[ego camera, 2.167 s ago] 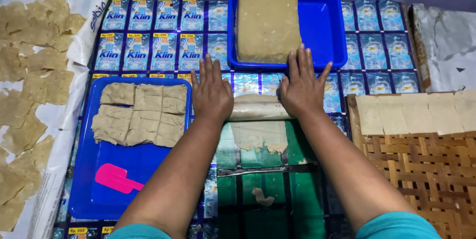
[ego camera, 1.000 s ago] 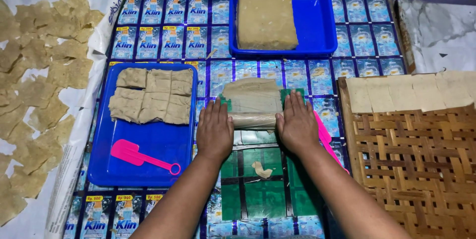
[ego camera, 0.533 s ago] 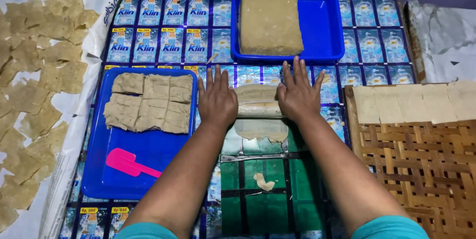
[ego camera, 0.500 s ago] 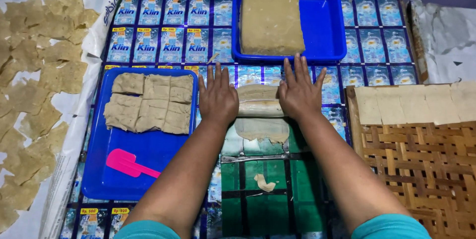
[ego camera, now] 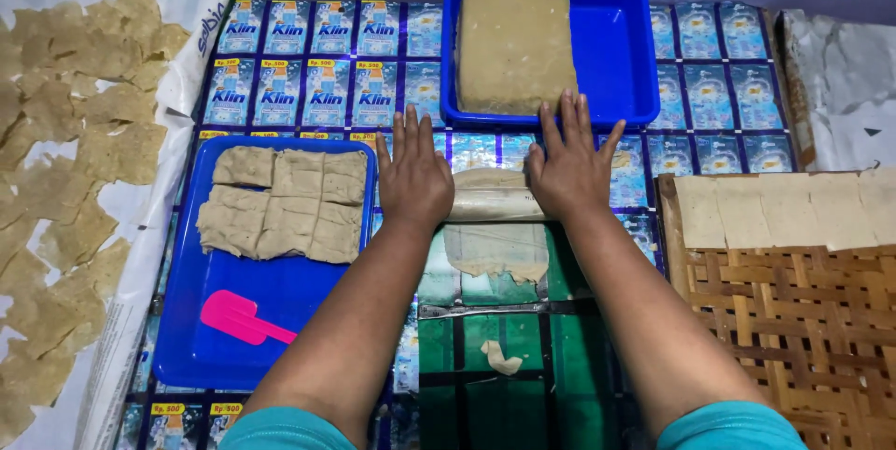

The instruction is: The person is cutting thin sheets of dough into small squares using a scraper and placing them on a tray.

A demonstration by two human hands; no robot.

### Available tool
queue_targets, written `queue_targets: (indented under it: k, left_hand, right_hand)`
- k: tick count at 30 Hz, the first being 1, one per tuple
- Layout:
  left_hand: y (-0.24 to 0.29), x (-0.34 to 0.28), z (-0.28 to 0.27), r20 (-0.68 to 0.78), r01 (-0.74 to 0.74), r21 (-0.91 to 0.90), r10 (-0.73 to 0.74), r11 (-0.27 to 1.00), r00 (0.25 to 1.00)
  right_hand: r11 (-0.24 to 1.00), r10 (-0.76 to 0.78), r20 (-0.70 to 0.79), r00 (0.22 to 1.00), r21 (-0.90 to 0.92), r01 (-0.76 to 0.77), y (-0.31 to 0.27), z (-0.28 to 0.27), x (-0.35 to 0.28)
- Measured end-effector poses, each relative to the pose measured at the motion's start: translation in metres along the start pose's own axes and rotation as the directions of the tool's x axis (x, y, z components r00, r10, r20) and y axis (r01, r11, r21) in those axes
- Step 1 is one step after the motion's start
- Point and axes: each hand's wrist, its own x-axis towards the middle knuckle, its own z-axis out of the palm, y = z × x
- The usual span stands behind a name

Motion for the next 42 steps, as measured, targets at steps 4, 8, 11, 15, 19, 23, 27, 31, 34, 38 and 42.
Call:
queue_targets:
  k: [4,8,11,15,19,23,27,31,34,38,42]
  left_hand:
    - [-0.007,-0.029,0.014,-0.086,-0.056,0.047,0.06,0.997,0.994]
    - [-0.012,-0.058,0.028,-0.134,-0.093,0.099,0.106,0.991,0.985]
    - [-0.013,-0.081,0.027,-0.159,-0.115,0.09,0.128,0.989,0.979]
    - [-0.021,-0.109,0.046,-0.237,-0.146,0.104,0.167,0.984,0.957]
    - [-0.028,-0.139,0.058,-0.246,-0.178,0.085,0.194,0.98,0.95]
    - [-0.035,-0.163,0.067,-0.235,-0.186,0.098,0.204,0.978,0.95]
    - [-0.031,-0.162,0.045,-0.249,-0.226,0.156,0.259,0.962,0.933]
    - [-0.043,-0.143,0.052,-0.239,-0.31,0.201,0.354,0.929,0.904]
    - [-0.048,-0.155,0.054,-0.258,-0.355,0.162,0.387,0.921,0.885]
    - [-0.045,-0.188,0.059,-0.264,-0.084,0.012,0.084,0.996,0.961]
    - [-0.032,-0.206,0.052,-0.153,0.111,-0.258,-0.155,0.96,0.976]
  right_hand:
    - [0.999,0.036,0.148,0.988,-0.029,-0.032,-0.003,-0.006,-0.025]
    - [0.999,0.048,0.186,0.981,-0.03,-0.043,-0.006,-0.008,-0.059]
    - [0.999,0.031,0.165,0.986,-0.044,-0.024,-0.011,-0.011,-0.082]
    - [0.999,-0.016,0.107,0.994,-0.035,0.019,-0.01,-0.01,-0.109]
    - [0.997,-0.073,0.013,0.997,-0.039,0.074,-0.007,-0.002,-0.139]
    - [0.994,-0.108,-0.103,0.989,-0.015,0.107,-0.012,-0.003,-0.17]
    - [0.997,-0.066,0.079,0.995,0.045,0.063,-0.01,-0.018,-0.175]
    - [0.949,-0.003,0.201,0.98,0.309,-0.061,0.016,-0.035,-0.176]
    - [0.945,0.185,-0.259,0.948,0.311,-0.099,0.067,-0.006,-0.196]
    - [0.881,0.473,-0.035,0.88,0.01,-0.473,0.092,0.007,-0.222]
    - [0.858,0.513,0.051,0.857,-0.074,-0.509,0.11,0.038,-0.224]
